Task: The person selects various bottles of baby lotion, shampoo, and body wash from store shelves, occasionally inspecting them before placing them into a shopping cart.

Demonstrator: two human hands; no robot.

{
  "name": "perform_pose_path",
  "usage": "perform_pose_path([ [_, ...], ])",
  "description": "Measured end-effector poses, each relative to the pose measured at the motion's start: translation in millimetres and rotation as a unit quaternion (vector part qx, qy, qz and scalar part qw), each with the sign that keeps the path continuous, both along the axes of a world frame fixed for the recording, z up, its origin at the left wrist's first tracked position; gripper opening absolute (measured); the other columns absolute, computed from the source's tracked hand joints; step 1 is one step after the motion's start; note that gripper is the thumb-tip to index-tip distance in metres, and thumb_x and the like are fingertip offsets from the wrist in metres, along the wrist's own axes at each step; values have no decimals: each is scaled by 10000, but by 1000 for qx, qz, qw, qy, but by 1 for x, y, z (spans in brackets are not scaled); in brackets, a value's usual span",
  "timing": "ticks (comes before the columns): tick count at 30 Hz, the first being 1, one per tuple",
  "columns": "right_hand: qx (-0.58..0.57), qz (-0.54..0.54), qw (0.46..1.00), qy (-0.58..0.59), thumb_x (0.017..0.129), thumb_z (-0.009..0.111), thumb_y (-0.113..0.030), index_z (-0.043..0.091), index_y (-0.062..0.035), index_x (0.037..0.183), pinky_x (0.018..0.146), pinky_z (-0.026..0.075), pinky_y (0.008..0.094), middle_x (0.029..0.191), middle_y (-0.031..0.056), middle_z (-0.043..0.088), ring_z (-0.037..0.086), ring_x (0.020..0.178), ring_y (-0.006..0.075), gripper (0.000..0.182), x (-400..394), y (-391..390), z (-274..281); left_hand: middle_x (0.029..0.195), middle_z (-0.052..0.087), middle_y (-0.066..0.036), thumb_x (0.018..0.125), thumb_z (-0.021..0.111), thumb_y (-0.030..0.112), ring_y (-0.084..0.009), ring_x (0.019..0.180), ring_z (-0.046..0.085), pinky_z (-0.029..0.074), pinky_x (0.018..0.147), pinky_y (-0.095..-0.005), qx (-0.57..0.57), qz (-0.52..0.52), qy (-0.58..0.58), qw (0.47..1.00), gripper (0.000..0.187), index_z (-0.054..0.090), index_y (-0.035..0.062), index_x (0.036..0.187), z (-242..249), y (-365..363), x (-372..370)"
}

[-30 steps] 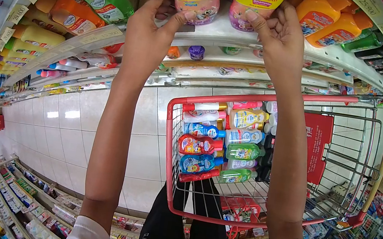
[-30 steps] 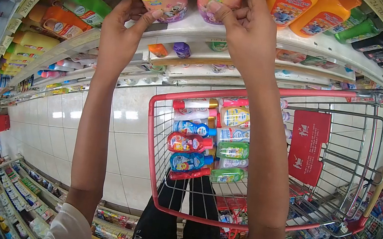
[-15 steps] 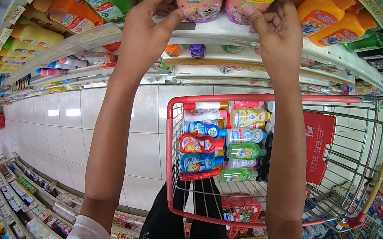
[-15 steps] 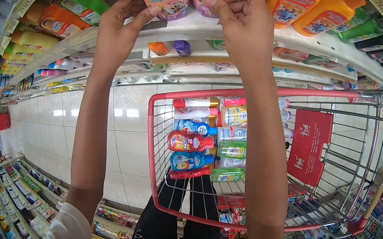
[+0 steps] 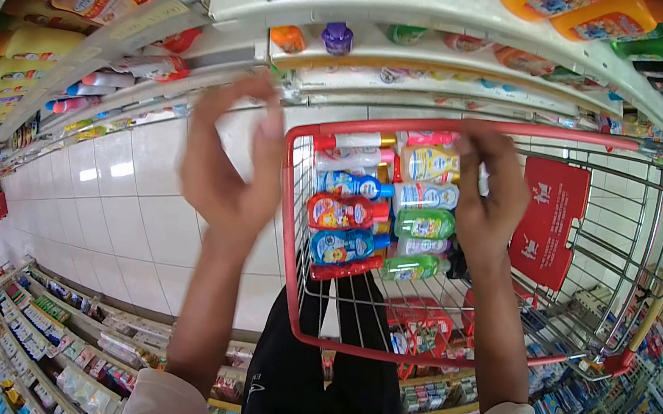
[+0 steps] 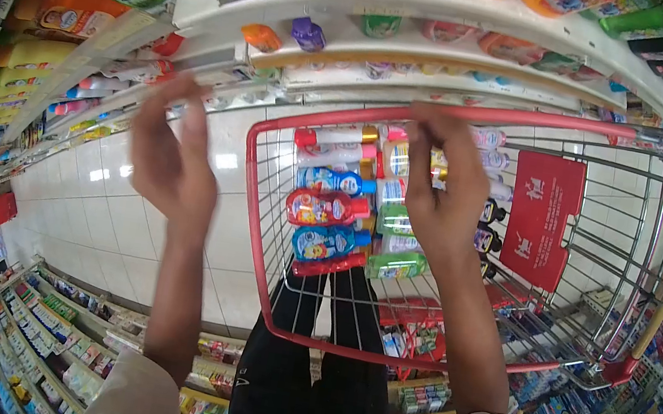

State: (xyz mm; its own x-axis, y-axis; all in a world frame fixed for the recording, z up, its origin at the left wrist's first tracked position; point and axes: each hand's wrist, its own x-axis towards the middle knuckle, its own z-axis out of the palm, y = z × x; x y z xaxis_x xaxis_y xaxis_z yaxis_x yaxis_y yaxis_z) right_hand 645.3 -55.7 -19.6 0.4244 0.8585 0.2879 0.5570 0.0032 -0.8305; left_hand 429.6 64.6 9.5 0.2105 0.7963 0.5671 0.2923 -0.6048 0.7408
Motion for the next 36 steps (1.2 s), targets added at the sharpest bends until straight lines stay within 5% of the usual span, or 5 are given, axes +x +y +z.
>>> perform_pose_path([
  [3, -268, 99, 955, 83, 838, 601, 47, 582, -26, 1192, 832, 512, 351, 1068, 172, 631, 649, 905, 274, 362, -8, -35, -29, 1216, 586, -189, 927, 470, -22, -298, 1198, 526, 412, 1012, -376, -143, -50, 159, 976, 205, 575, -38, 1102, -32, -70, -9],
  [14, -487, 214, 846, -38, 732, 764, -468, 610, -1, 1139, 967, 440, 452, 1147, 228, 536, 539, 1082, 416, 639, -73, -57, -124, 1468, 389, -175, 850, 455, -53, -401, 1419, 250, 216, 1150, -494, -172, -60, 216, 959, 390, 593, 9, 1210, -49, -72, -11],
  [21, -267, 197, 938, -100, 714, 802, -296, 661, -26, 927, 807, 525, 374, 981, 142, 606, 612, 918, 322, 371, -37, -27, 15, 1320, 544, -176, 852, 680, 268, -370, 1244, 503, 294, 1120, -477, -145, -241, 322, 904, 482, 569, 34, 1259, -25, -68, -8],
  [23, -259, 195, 944, 67, 713, 816, -185, 636, 1, 919, 735, 528, 325, 901, 116, 599, 631, 822, 260, 331, -21, -22, 49, 1248, 590, -173, 826, 724, 360, -371, 1159, 563, 372, 1065, -470, -240, -326, 277, 871, 612, 524, 31, 1300, -15, -66, -9],
  [36, -154, -68, 834, 526, 927, 658, -279, 589, -21, 1097, 819, 433, 234, 959, 19, 613, 550, 890, 71, 316, -25, -14, 7, 1037, 608, -81, 880, 685, 103, -138, 921, 562, 470, 801, -274, -516, -246, -101, 815, 403, 522, -5, 1232, -66, -90, 39],
])
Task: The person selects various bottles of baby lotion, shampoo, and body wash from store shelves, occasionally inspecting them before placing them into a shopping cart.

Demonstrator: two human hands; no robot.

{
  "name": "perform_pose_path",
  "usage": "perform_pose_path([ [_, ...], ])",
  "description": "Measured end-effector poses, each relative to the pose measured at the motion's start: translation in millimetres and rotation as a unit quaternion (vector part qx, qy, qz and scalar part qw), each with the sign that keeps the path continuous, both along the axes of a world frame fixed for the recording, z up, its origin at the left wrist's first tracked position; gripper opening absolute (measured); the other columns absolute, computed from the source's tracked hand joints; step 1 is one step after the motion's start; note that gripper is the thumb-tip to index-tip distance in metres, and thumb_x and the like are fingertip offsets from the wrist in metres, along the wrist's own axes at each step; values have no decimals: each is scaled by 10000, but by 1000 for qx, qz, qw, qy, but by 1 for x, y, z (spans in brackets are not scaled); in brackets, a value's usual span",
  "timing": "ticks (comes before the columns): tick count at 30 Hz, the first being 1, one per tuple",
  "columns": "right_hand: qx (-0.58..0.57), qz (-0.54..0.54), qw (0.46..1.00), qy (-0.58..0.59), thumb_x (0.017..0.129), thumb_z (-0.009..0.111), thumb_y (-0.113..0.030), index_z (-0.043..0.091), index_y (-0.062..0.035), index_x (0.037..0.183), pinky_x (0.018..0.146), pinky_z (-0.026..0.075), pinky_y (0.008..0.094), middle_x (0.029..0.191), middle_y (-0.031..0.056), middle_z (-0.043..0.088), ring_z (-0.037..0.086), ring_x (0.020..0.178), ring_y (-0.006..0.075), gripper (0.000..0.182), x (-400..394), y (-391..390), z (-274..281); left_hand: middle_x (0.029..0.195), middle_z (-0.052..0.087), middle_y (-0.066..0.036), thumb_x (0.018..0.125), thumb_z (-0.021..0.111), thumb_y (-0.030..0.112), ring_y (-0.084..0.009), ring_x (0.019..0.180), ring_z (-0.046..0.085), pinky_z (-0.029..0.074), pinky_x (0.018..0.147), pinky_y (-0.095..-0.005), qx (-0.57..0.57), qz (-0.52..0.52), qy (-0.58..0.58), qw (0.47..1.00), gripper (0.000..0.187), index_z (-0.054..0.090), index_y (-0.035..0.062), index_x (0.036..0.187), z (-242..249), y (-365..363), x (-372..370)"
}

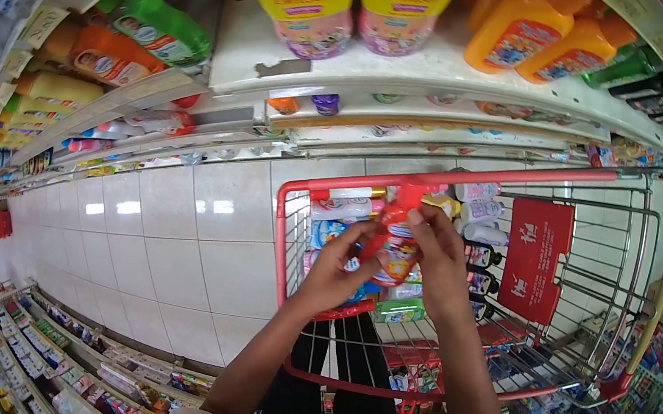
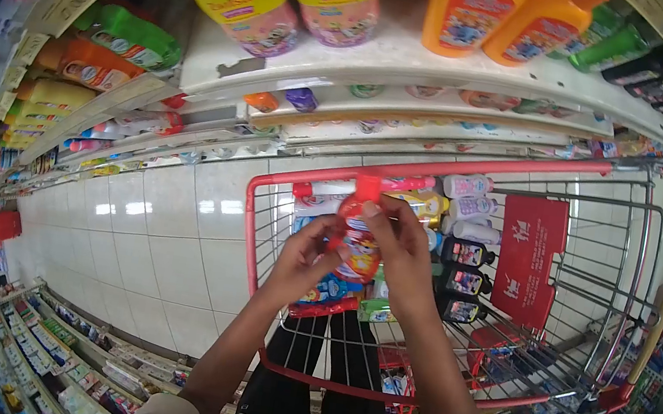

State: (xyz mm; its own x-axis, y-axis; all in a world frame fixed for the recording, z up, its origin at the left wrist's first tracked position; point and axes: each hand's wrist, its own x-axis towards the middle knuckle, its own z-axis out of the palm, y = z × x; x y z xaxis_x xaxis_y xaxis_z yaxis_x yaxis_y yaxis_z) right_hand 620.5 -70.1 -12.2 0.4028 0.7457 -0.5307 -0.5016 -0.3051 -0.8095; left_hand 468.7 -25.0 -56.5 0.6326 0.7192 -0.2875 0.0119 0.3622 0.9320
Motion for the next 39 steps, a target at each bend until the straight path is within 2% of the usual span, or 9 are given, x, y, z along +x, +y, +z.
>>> perform_pose_path([
  [8, 7, 27, 997, -70, 910, 687, -242, 593, 0, 1134, 799, 440, 225, 966, 30, 599, 540, 898, 78, 343, 8, -6, -11, 961, 572, -83, 921, 637, 135, -156, 882, 541, 443, 800, -293, 83, -35, 56, 994, 284, 521, -18, 1129, -4, -9, 8],
  [14, 19, -1, 996, -91, 870, 727, -234, 626, 10, 1034, 778, 440, 234, 917, 12, 579, 525, 856, 79, 311, 11, -16, -15, 976, 564, -85, 937, 606, 114, -147, 890, 537, 438, 811, -278, 69, -25, 37, 997, 265, 514, -24, 1144, -6, -24, 15],
  [21, 59, 1, 989, -139, 893, 709, -212, 615, -1, 1099, 767, 464, 219, 915, 12, 612, 547, 858, 61, 310, 13, -35, -30, 1054, 567, -110, 965, 560, 145, -177, 984, 537, 423, 888, -289, 108, -26, 50, 993, 330, 497, -45, 1227, -7, -37, 18],
  [27, 70, -4, 980, -187, 904, 692, -242, 626, -12, 1071, 749, 489, 238, 939, 22, 608, 577, 873, 81, 292, 15, -49, -36, 1052, 582, -73, 990, 537, 192, -129, 944, 543, 444, 830, -269, 40, -4, 21, 999, 308, 526, -24, 1208, -1, -56, 27],
  [30, 80, 20, 966, -244, 888, 703, -297, 639, 7, 1093, 768, 483, 260, 961, 58, 615, 579, 888, 107, 372, 16, -63, -49, 1038, 587, -34, 973, 575, 225, -103, 922, 521, 447, 808, -256, 72, -4, 26, 997, 360, 532, -21, 1234, -33, -66, 19],
  [32, 87, 10, 951, -297, 903, 689, -270, 614, 21, 1163, 787, 507, 274, 1058, 74, 641, 607, 929, 118, 398, 3, -96, -66, 1094, 580, -67, 966, 591, 248, -127, 987, 531, 448, 836, -264, 77, -103, 100, 987, 409, 526, -17, 1270, -51, -66, -4],
  [33, 85, 4, 944, -319, 903, 688, -274, 606, 28, 1184, 791, 510, 283, 1087, 88, 645, 620, 930, 138, 421, -8, -118, -66, 1090, 589, -95, 966, 592, 254, -155, 1018, 543, 447, 867, -288, 186, -136, 128, 965, 393, 534, 1, 1262, -61, -69, -19],
  [35, 56, 28, 985, -158, 901, 692, -247, 601, 22, 1196, 783, 515, 297, 1044, 95, 666, 636, 904, 159, 410, -31, -160, -40, 1076, 592, -52, 980, 556, 223, -118, 1013, 530, 431, 897, -283, 143, -202, 74, 966, 310, 550, 16, 1211, 3, -79, -36],
  [39, 17, 143, 961, -235, 880, 693, -352, 607, -41, 1215, 762, 529, 337, 998, 119, 693, 673, 871, 200, 465, -55, -238, -4, 1112, 602, -89, 1002, 506, 284, -159, 1035, 538, 417, 929, -298, 82, -227, 93, 966, 382, 538, -12, 1243, 24, -98, -75],
])
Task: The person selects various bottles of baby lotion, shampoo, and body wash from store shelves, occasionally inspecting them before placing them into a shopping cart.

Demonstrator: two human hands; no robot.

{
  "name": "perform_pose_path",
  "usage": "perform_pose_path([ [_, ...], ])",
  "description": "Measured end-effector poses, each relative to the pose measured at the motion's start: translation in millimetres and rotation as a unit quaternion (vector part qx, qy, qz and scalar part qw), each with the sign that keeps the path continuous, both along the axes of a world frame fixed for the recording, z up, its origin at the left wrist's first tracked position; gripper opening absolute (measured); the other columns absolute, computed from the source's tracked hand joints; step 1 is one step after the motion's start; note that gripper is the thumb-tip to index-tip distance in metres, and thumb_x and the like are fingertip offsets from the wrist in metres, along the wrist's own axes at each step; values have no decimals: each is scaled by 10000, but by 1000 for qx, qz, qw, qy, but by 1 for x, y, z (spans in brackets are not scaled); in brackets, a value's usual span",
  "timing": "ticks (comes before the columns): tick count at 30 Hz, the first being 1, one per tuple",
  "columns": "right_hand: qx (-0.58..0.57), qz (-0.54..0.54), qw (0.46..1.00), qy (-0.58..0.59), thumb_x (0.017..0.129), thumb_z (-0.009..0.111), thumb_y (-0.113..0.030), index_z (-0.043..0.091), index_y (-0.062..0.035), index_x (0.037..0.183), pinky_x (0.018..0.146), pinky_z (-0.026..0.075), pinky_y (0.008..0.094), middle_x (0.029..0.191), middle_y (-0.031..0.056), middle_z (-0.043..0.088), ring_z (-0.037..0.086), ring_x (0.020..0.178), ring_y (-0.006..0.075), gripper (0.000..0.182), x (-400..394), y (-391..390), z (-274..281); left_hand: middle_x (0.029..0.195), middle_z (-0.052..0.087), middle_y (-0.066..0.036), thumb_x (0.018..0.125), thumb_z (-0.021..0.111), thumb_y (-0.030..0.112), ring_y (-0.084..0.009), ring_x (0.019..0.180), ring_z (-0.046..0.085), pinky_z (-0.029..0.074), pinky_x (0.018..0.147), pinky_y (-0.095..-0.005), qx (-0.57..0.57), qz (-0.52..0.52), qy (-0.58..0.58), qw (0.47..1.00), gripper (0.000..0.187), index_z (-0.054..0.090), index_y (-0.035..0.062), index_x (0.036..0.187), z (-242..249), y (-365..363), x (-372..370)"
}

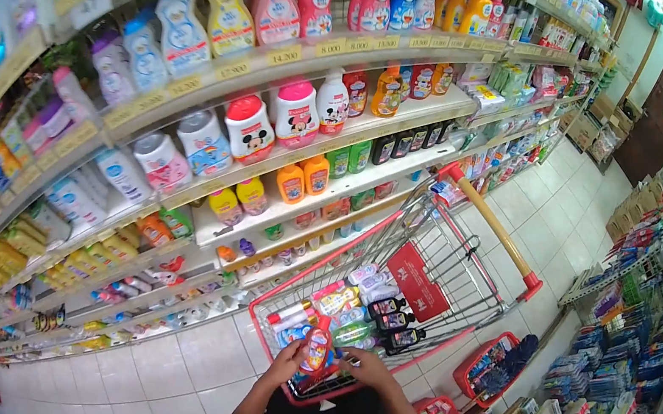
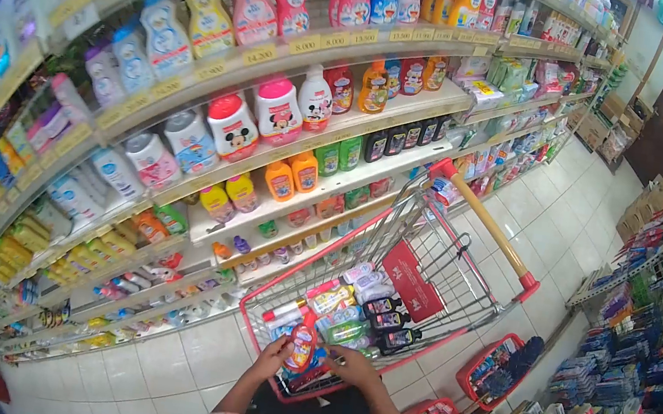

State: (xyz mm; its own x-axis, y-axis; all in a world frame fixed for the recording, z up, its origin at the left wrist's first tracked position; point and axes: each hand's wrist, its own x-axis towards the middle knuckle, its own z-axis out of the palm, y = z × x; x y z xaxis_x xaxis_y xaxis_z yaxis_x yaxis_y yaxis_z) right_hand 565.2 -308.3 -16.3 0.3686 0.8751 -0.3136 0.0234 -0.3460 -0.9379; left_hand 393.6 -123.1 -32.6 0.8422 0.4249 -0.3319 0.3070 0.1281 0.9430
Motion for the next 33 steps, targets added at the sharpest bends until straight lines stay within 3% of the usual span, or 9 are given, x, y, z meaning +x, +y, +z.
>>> perform_pose_path([
  [2, -207, 23, 904, -372, 837, 666, -493, 689, -102, 1081, 735, 538, 401, 893, 141, 709, 691, 853, 270, 461, 2, -28, 24, 1136, 597, -72, 1005, 495, 330, -158, 1066, 524, 389, 968, -294, -11, 62, -14, 998, 429, 540, -23, 1245, 3, -1, -14],
  [4, -259, 27, 881, -394, 791, 636, -580, 736, -117, 877, 719, 536, 448, 825, 140, 704, 683, 823, 324, 481, 20, -49, 32, 1162, 621, -54, 990, 514, 317, -154, 1073, 576, 443, 955, -313, -103, 169, -43, 979, 396, 558, 6, 1231, 23, -3, -24],
  [7, -295, 58, 864, -405, 794, 646, -558, 730, -104, 891, 715, 545, 448, 879, 161, 703, 688, 807, 344, 471, 32, -47, 44, 1041, 660, -63, 979, 449, 341, -171, 935, 643, 510, 848, -337, -246, 229, -148, 930, 376, 563, 43, 1179, 69, 7, -33],
  [12, -304, 38, 866, -395, 834, 572, -571, 727, -101, 873, 827, 512, 491, 944, 191, 695, 675, 902, 368, 496, 76, -43, -10, 986, 631, -10, 953, 585, 305, -92, 843, 596, 489, 758, -268, -101, 362, -129, 918, 319, 589, 37, 1127, 119, 6, -80],
  [14, -230, 312, 825, -411, 839, 556, -585, 706, -74, 933, 828, 511, 501, 980, 231, 674, 656, 908, 419, 540, 118, -51, -89, 988, 625, -5, 941, 609, 284, -77, 850, 582, 480, 766, -265, -72, 379, -123, 915, 309, 588, 48, 1140, 138, -11, -105],
  [15, -295, 128, 886, -334, 841, 558, -564, 691, -53, 964, 793, 517, 510, 955, 233, 676, 663, 878, 408, 542, 101, -49, -20, 991, 624, -8, 928, 629, 271, -78, 863, 581, 479, 774, -266, -79, 404, -112, 905, 314, 586, 48, 1145, 140, -21, -115],
  [18, -294, 213, 812, -458, 874, 509, -530, 717, -69, 984, 794, 523, 472, 918, 218, 691, 677, 900, 359, 517, 77, -59, -15, 992, 621, -15, 902, 661, 237, -85, 877, 582, 479, 783, -267, -67, 451, -68, 888, 331, 581, 39, 1155, 141, -47, -116],
  [25, -136, 263, 864, -408, 941, 437, -489, 712, -108, 833, 682, 514, 497, 799, 174, 680, 663, 783, 373, 482, 75, -91, 31, 1021, 625, -58, 882, 657, 177, -158, 918, 625, 512, 804, -309, -94, 540, -12, 836, 374, 556, 21, 1206, 108, -116, -101],
  [33, -91, 312, 863, -386, 817, 618, -573, 716, -114, 770, 666, 516, 446, 741, 139, 681, 670, 738, 328, 472, 80, -107, 56, 999, 636, -73, 879, 671, 215, -171, 855, 657, 550, 731, -315, -124, 550, -14, 826, 359, 558, 34, 1167, 130, -118, -49],
])
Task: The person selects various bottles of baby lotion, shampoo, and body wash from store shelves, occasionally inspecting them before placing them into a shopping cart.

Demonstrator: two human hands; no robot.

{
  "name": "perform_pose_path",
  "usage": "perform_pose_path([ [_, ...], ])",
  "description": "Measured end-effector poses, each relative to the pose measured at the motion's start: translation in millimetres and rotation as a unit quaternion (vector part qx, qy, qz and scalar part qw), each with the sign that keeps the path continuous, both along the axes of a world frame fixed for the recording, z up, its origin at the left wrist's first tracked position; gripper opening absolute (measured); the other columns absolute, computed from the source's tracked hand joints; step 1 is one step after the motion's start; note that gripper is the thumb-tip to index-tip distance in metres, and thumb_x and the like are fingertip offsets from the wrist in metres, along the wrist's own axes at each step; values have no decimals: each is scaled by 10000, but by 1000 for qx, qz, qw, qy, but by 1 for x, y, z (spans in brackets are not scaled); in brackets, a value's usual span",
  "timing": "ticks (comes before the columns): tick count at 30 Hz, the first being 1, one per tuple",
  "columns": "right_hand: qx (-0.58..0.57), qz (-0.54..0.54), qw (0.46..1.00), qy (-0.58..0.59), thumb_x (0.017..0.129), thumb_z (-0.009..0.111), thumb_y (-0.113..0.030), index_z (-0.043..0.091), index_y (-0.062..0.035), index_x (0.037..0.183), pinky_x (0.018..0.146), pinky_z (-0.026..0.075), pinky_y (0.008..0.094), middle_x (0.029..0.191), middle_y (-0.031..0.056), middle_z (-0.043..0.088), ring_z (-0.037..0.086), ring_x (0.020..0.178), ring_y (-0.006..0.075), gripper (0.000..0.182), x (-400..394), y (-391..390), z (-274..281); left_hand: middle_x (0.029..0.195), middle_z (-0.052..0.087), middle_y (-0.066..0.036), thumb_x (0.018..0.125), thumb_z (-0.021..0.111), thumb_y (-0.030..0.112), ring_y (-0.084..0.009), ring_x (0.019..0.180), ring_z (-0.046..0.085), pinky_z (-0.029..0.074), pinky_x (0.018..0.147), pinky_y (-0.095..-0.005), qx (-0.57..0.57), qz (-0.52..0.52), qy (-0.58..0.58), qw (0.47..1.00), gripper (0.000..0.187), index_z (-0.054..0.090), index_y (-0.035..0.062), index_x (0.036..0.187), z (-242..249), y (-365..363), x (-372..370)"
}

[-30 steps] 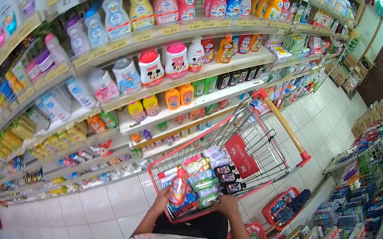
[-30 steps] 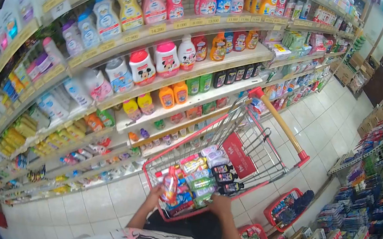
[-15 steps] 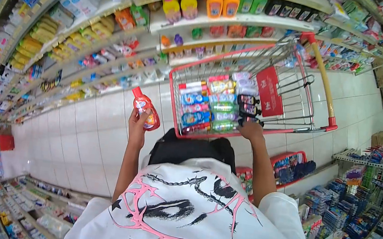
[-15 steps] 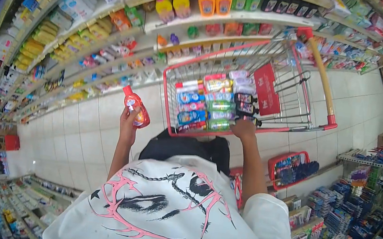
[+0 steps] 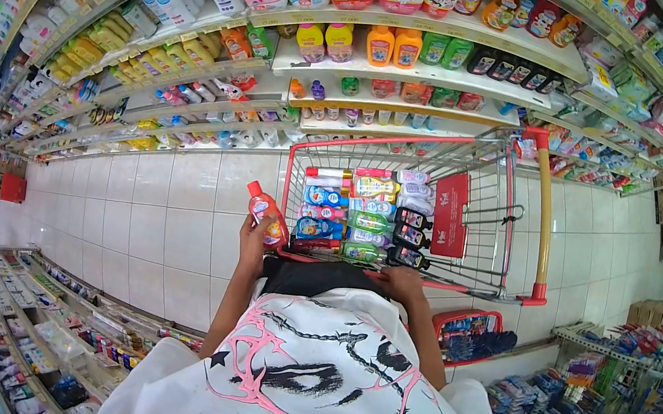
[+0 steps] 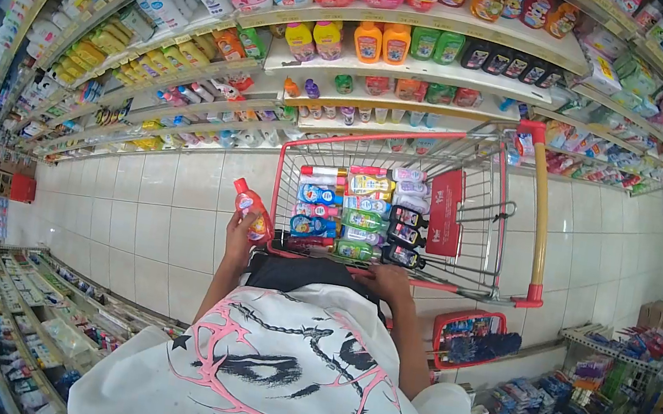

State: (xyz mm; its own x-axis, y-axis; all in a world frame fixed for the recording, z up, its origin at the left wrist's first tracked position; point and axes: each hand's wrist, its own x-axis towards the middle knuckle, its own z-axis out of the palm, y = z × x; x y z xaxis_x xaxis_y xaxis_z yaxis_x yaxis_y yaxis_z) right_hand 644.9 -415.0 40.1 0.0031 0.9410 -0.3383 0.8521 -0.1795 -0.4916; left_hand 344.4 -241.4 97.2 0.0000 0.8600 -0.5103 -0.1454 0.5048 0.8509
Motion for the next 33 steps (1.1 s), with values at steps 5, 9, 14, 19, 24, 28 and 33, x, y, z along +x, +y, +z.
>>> perform_pose_path([
  [5, 29, -23, 999, -11, 808, 641, -543, 715, -136, 755, 638, 516, 460, 722, 149, 674, 667, 711, 341, 417, 14, -11, -14, 1001, 642, -79, 865, 692, 193, -158, 848, 653, 542, 728, -299, 6, -41, 29, 999, 377, 556, 17, 1169, -14, -3, 15],
  [9, -7, -48, 998, -40, 736, 630, -705, 712, -104, 784, 622, 525, 447, 676, 162, 661, 670, 680, 337, 608, 38, -14, -4, 1016, 643, -83, 857, 705, 176, -157, 858, 656, 543, 729, -295, -16, -79, 33, 996, 385, 555, 11, 1170, -17, -6, 28],
  [14, 30, -94, 994, -42, 653, 656, -753, 725, -90, 716, 626, 528, 429, 634, 146, 647, 651, 635, 339, 670, 81, -23, 10, 1010, 638, -78, 870, 698, 193, -153, 863, 653, 541, 744, -297, -7, -81, 10, 997, 374, 554, 8, 1162, -11, -6, 54],
  [19, -26, -144, 984, -100, 645, 715, -694, 712, -82, 706, 798, 509, 485, 722, 115, 680, 668, 788, 335, 615, 121, -42, 18, 1016, 643, -73, 875, 687, 186, -147, 875, 648, 531, 768, -289, 4, -101, -1, 995, 354, 558, 11, 1153, -11, -9, 79],
  [24, 85, -324, 921, -199, 669, 741, -638, 634, -106, 1144, 1083, 99, 694, 1410, 199, 410, 276, 1383, 395, 720, 134, -78, 2, 1010, 646, -73, 873, 685, 186, -145, 882, 648, 528, 781, -285, 4, -117, 8, 993, 331, 575, 27, 1141, -22, -5, 98],
  [28, 140, -538, 818, -150, 720, 754, -592, 278, -86, 1471, 1145, 76, 576, 1544, 280, 87, 31, 1452, 423, 1023, 158, -92, -22, 1003, 643, -74, 868, 688, 193, -152, 880, 650, 530, 779, -289, -19, -142, 7, 990, 348, 568, 31, 1152, -33, 5, 120],
  [33, 259, -772, 566, 129, 705, 834, -460, -107, 92, 1457, 1171, 129, 452, 1529, 332, 32, 92, 1446, 390, 1325, 245, -112, -58, 1018, 641, -83, 869, 679, 177, -168, 893, 653, 534, 781, -300, -24, -176, 17, 984, 368, 543, 32, 1178, -39, 37, 186],
])
